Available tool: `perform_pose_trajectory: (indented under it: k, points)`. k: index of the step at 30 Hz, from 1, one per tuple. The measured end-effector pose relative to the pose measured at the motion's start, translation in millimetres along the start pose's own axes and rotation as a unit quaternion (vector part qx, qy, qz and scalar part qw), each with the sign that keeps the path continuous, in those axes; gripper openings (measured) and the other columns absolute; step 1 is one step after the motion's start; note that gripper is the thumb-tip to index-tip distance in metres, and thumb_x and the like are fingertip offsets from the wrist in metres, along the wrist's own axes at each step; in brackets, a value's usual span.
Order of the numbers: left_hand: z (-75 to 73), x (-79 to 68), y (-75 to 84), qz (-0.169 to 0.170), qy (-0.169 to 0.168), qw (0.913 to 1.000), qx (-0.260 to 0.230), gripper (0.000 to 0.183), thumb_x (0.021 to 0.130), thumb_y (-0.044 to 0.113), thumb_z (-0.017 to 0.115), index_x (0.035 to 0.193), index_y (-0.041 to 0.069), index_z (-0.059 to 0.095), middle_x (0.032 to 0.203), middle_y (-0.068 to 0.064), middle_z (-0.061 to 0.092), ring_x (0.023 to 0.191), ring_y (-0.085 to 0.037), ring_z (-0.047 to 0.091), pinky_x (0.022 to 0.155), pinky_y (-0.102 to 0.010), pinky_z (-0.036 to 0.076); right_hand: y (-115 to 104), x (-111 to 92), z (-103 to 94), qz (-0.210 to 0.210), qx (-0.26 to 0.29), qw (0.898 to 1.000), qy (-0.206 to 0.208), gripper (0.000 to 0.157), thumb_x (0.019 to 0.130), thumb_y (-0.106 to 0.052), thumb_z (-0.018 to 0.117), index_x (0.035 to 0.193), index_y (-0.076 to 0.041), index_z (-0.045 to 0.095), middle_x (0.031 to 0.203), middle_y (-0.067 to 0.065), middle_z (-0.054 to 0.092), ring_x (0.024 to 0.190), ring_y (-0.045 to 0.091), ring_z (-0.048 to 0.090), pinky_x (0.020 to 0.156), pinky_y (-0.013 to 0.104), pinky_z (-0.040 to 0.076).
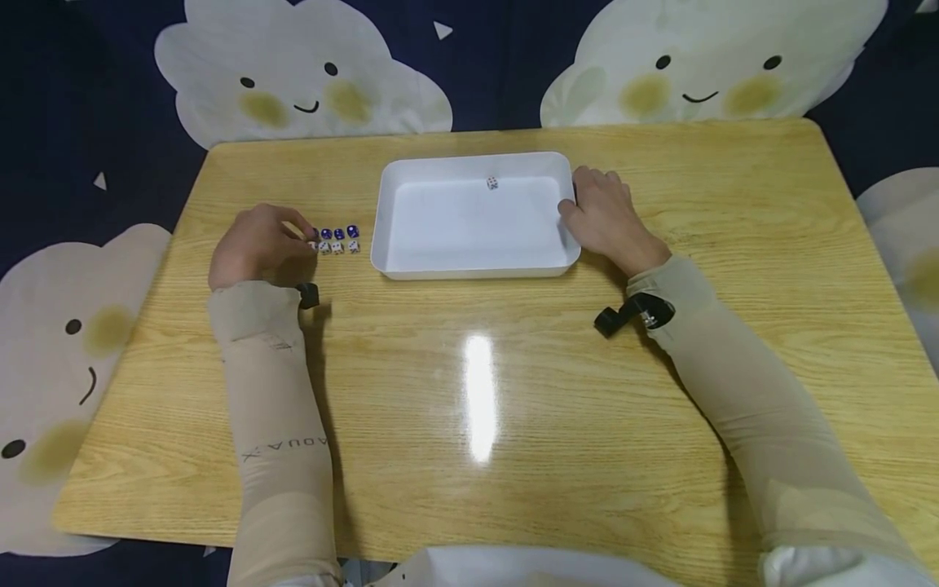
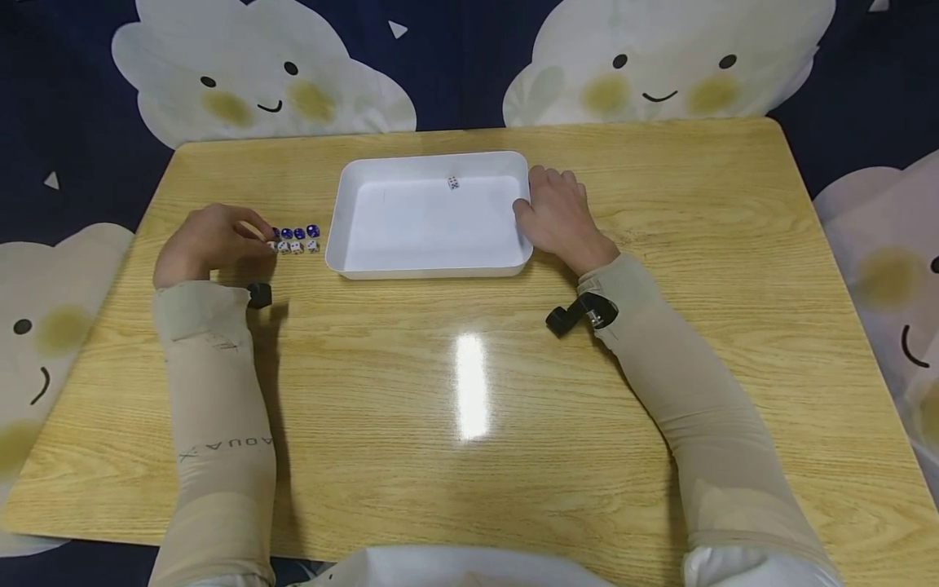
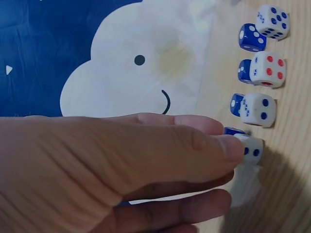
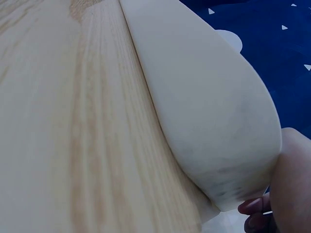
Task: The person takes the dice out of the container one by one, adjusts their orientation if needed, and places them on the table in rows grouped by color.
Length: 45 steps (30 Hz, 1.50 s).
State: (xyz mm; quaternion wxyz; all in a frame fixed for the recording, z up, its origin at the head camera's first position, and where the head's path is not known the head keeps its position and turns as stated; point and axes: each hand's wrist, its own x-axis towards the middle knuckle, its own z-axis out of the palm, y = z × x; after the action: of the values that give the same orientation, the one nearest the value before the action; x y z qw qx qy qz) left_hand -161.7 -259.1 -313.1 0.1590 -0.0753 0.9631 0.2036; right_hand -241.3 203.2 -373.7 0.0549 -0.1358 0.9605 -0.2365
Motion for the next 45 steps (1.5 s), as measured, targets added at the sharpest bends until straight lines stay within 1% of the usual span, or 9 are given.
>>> perform_pose_trajectory:
  k: [4,9,12,22,26,31,35,39,45]
  points:
    - [-0.5,-2.9,2.6,-0.009,0.035,0.9993,-0.007,0.031,0.099,0.028,0.064,0.125,0.012,0.070,0.128,-0.024,0.069,0.113,-0.039,0.065,0.090,-0.056,0.052,0,0,-0.5,-0.002,0.001,1.000,0.005,0.037,0.101,-0.028,0.037,0.115,0.003,0.052,0.108,0.022,0.055,0.099,0.041,0.042,0.086,0.048,0.032]
    - [-0.2,-3.3,5.5,-0.011,0.103,0.9945,-0.015,0.035,0.101,0.033,0.057,0.122,0.008,0.071,0.121,-0.021,0.070,0.098,-0.032,0.062,0.076,-0.044,0.049,-1,0,-0.6,0.000,0.000,1.000,0.003,0.037,0.101,-0.028,0.037,0.115,0.003,0.052,0.108,0.022,0.055,0.099,0.041,0.042,0.085,0.047,0.032]
    - [-0.3,-2.3,6.8,-0.009,0.119,0.9928,-0.008,0.041,0.101,0.038,0.056,0.123,0.007,0.071,0.118,-0.022,0.071,0.093,-0.032,0.060,0.070,-0.040,0.046,-1,-1,-0.5,0.001,-0.002,1.000,0.001,0.037,0.102,-0.028,0.037,0.115,0.002,0.052,0.108,0.022,0.055,0.099,0.041,0.042,0.086,0.048,0.032]
    - [0.3,-0.7,16.6,-0.001,0.131,0.9914,0.003,0.049,0.103,0.044,0.052,0.126,0.005,0.069,0.121,-0.025,0.070,0.103,-0.037,0.063,0.084,-0.053,0.050,-3,-1,-0.5,-0.006,-0.019,1.000,0.003,0.039,0.102,-0.029,0.036,0.116,0.004,0.052,0.109,0.023,0.055,0.102,0.043,0.044,0.091,0.053,0.035]
    - [0.9,-0.9,20.6,0.003,0.132,0.9912,0.007,0.048,0.103,0.044,0.052,0.125,0.005,0.070,0.116,-0.023,0.071,0.099,-0.034,0.062,0.082,-0.051,0.050,-4,-2,-0.6,-0.005,-0.024,1.000,-0.001,0.040,0.103,-0.029,0.036,0.119,0.005,0.052,0.110,0.023,0.054,0.104,0.043,0.044,0.093,0.053,0.035]
    - [1.7,0.9,26.3,0.013,0.128,0.9915,0.020,0.047,0.103,0.043,0.052,0.124,0.005,0.070,0.107,-0.021,0.072,0.089,-0.031,0.061,0.071,-0.042,0.046,-5,-2,0.4,-0.008,-0.033,0.999,0.002,0.039,0.103,-0.029,0.036,0.116,0.004,0.052,0.108,0.022,0.053,0.104,0.043,0.045,0.091,0.052,0.035]
    - [4.6,2.6,32.3,0.018,0.122,0.9920,0.027,0.045,0.104,0.041,0.053,0.125,0.006,0.070,0.108,-0.022,0.073,0.087,-0.031,0.062,0.068,-0.039,0.046,-6,-1,1.6,-0.010,-0.030,0.999,0.005,0.036,0.103,-0.028,0.036,0.112,0.003,0.051,0.106,0.021,0.052,0.103,0.043,0.045,0.092,0.053,0.034]
    - [7.0,4.2,38.7,0.030,0.119,0.9920,0.030,0.045,0.104,0.040,0.052,0.125,0.005,0.070,0.115,-0.024,0.073,0.095,-0.034,0.065,0.076,-0.046,0.051,-6,-4,2.2,-0.014,-0.022,1.000,0.013,0.033,0.102,-0.026,0.037,0.109,0.003,0.051,0.106,0.023,0.052,0.104,0.045,0.046,0.092,0.054,0.035]
    - [9.3,5.9,48.4,0.072,0.139,0.9872,0.031,0.043,0.104,0.039,0.054,0.121,0.004,0.072,0.119,-0.023,0.073,0.101,-0.039,0.066,0.085,-0.054,0.053,-6,-4,1.6,-0.012,-0.030,0.999,0.015,0.035,0.102,-0.026,0.036,0.111,0.005,0.050,0.105,0.023,0.052,0.103,0.045,0.046,0.091,0.054,0.036]
